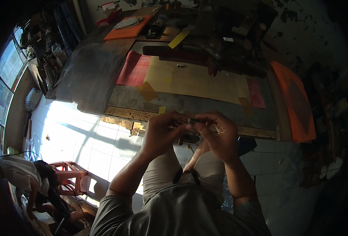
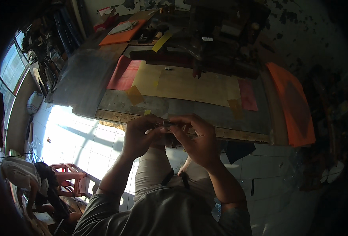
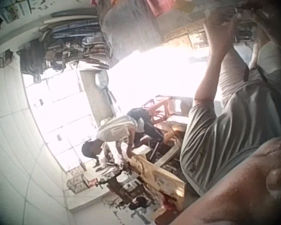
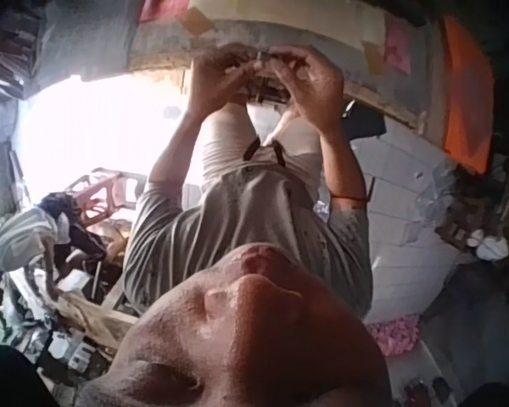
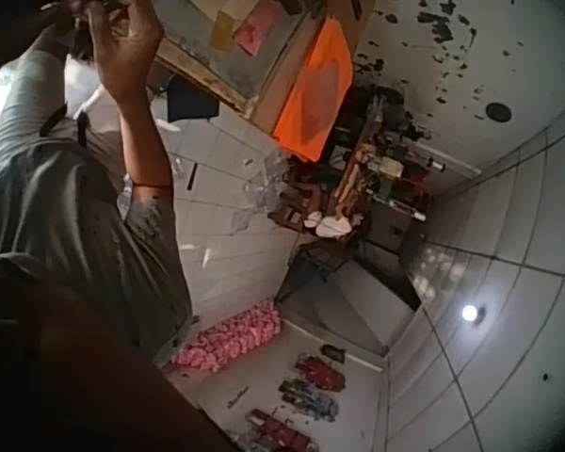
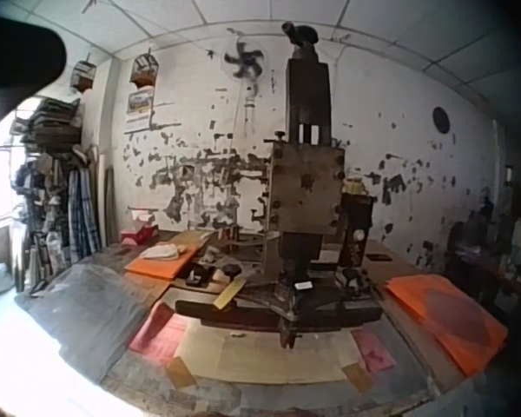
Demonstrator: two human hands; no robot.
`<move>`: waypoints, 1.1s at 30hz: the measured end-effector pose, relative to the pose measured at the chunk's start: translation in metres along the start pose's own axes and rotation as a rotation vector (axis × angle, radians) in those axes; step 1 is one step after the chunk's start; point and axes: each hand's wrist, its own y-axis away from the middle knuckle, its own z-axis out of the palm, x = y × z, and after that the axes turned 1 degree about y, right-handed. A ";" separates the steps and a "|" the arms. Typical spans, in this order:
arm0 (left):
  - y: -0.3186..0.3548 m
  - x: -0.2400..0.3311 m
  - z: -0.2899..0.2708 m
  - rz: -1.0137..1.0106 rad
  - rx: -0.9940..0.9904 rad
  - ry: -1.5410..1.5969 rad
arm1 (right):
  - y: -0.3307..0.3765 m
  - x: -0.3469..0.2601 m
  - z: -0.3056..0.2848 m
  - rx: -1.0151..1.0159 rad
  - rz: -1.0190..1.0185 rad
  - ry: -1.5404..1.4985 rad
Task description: The person places and positions small metal blocks on a template on the work table, then aligns materials by hand beneath the press mechanism.
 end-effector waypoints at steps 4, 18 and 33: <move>0.004 0.007 0.004 0.035 -0.022 -0.002 | 0.005 0.006 -0.005 0.072 0.079 -0.144; 0.017 0.012 0.021 0.153 0.026 -0.109 | 0.015 -0.005 0.000 0.086 0.010 -0.065; 0.023 0.022 0.011 0.377 0.154 0.072 | 0.019 -0.013 0.003 -0.007 -0.248 0.373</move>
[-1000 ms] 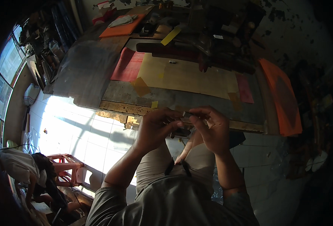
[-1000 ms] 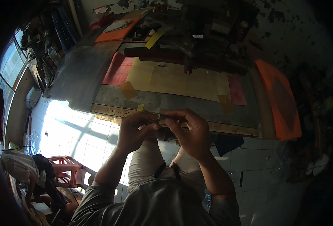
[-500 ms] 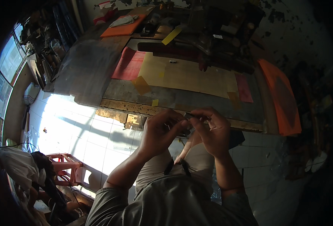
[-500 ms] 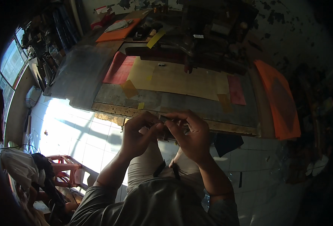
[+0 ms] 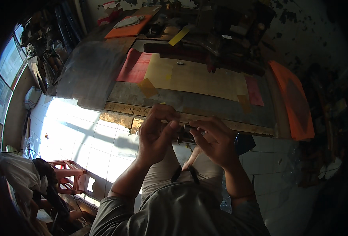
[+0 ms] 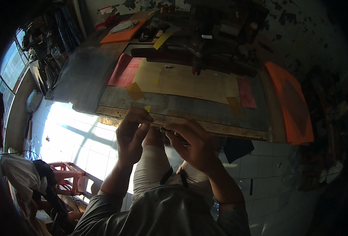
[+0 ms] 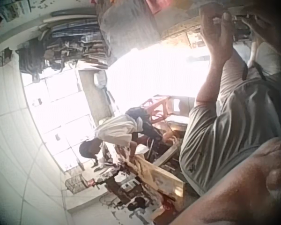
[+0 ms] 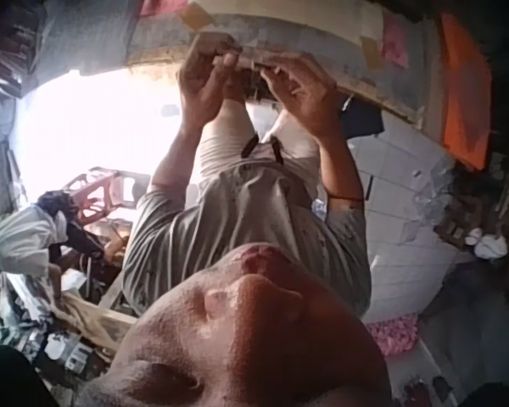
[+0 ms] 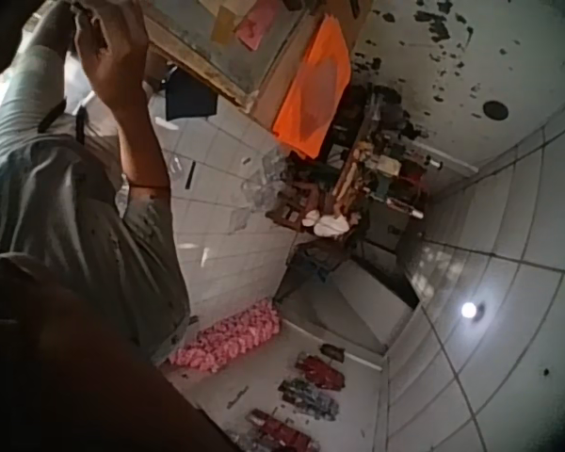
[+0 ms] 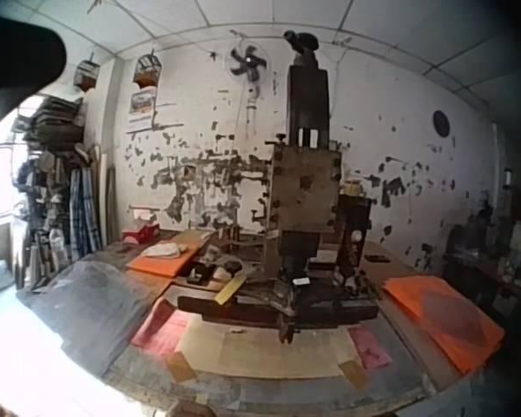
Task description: The person places and positions small metal blocks on a template on the work table, then aligns materials by hand beneath the press mechanism.
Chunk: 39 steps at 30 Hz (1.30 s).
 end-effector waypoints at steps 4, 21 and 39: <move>0.002 0.013 0.007 -0.119 0.111 0.298 | -0.001 0.001 0.003 -0.091 -0.082 0.033; 0.021 0.002 -0.060 -0.180 0.142 -0.739 | 0.002 0.004 0.003 -0.091 0.104 -0.155; 0.039 0.018 -0.104 -0.126 -0.067 -0.514 | 0.002 0.010 0.024 -0.056 -0.049 -0.282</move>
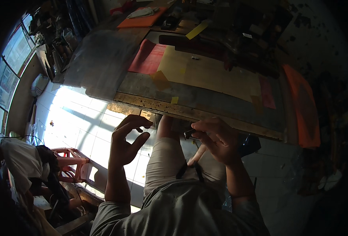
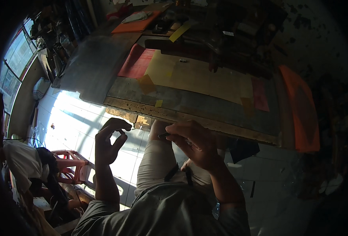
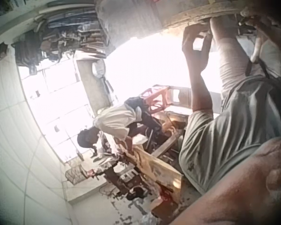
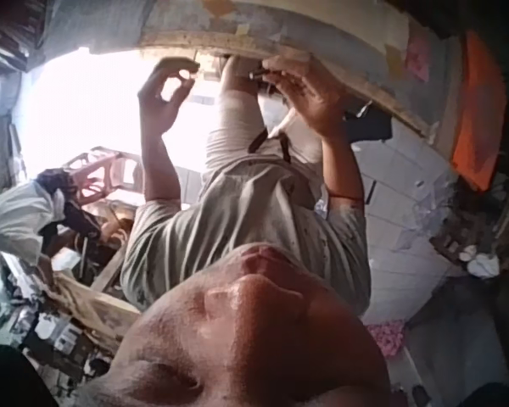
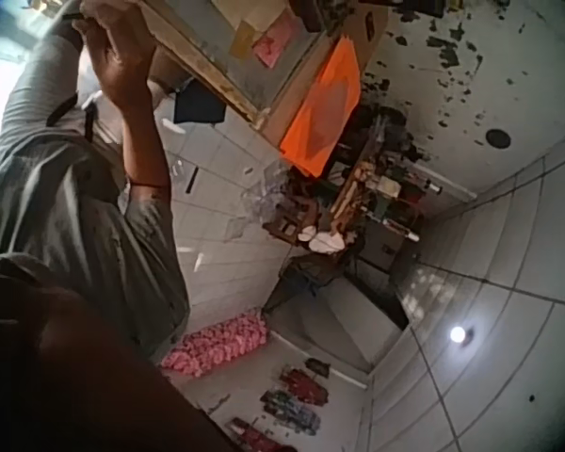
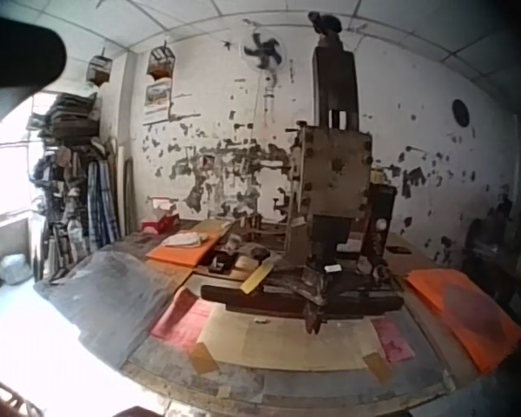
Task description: The person places and positions small metal blocks on a template on the work table, then aligns materials by hand beneath the press mechanism.
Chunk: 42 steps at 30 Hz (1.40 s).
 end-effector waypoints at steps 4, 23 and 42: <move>-0.025 0.014 0.029 0.151 -0.284 0.171 | -0.003 0.001 0.000 -0.009 -0.127 0.083; -0.042 -0.025 0.060 0.018 -0.280 0.656 | 0.009 0.014 -0.011 -0.007 -0.280 0.510; -0.232 -0.129 0.068 0.238 -0.368 -0.276 | 0.045 0.114 -0.147 0.355 0.414 0.844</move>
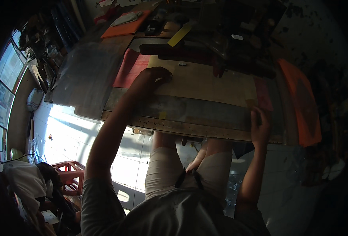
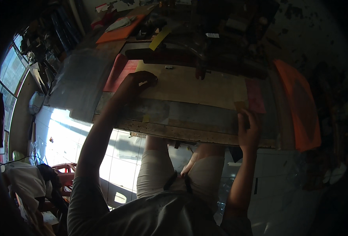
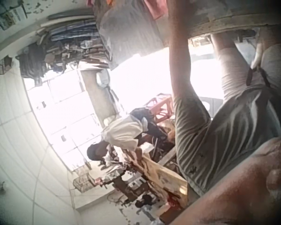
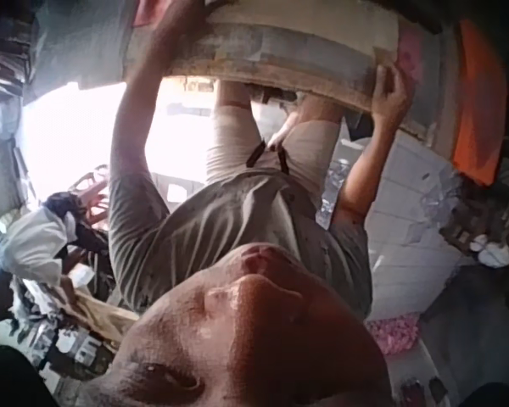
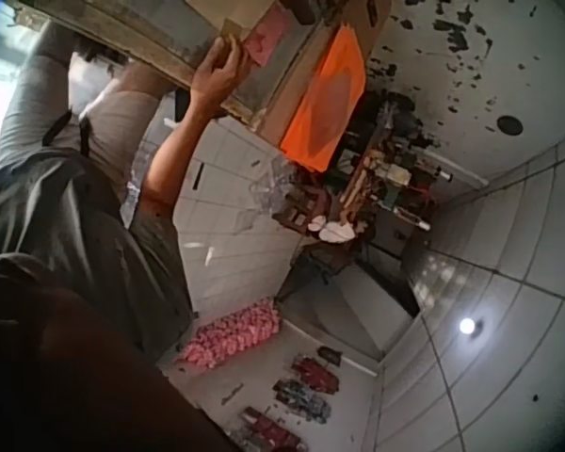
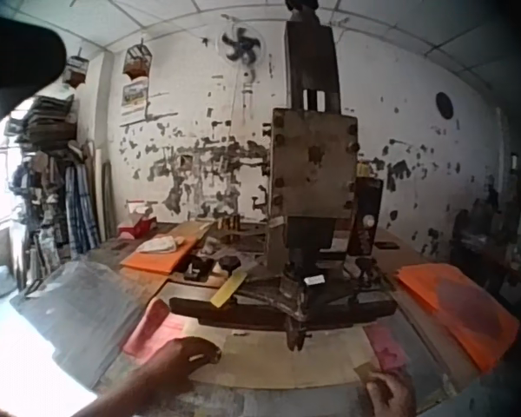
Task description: The person places and positions small metal blocks on a template on the work table, then aligns materials by hand beneath the press mechanism.
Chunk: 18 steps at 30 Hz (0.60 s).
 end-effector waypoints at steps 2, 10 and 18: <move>-0.001 -0.003 0.001 -0.011 -0.004 0.007 | 0.000 -0.001 0.001 -0.012 0.017 0.004; 0.000 -0.007 -0.001 0.012 -0.023 -0.013 | 0.000 -0.001 0.001 0.003 0.167 -0.012; -0.002 0.004 -0.006 0.015 -0.069 -0.093 | -0.001 0.001 0.001 0.006 0.133 -0.038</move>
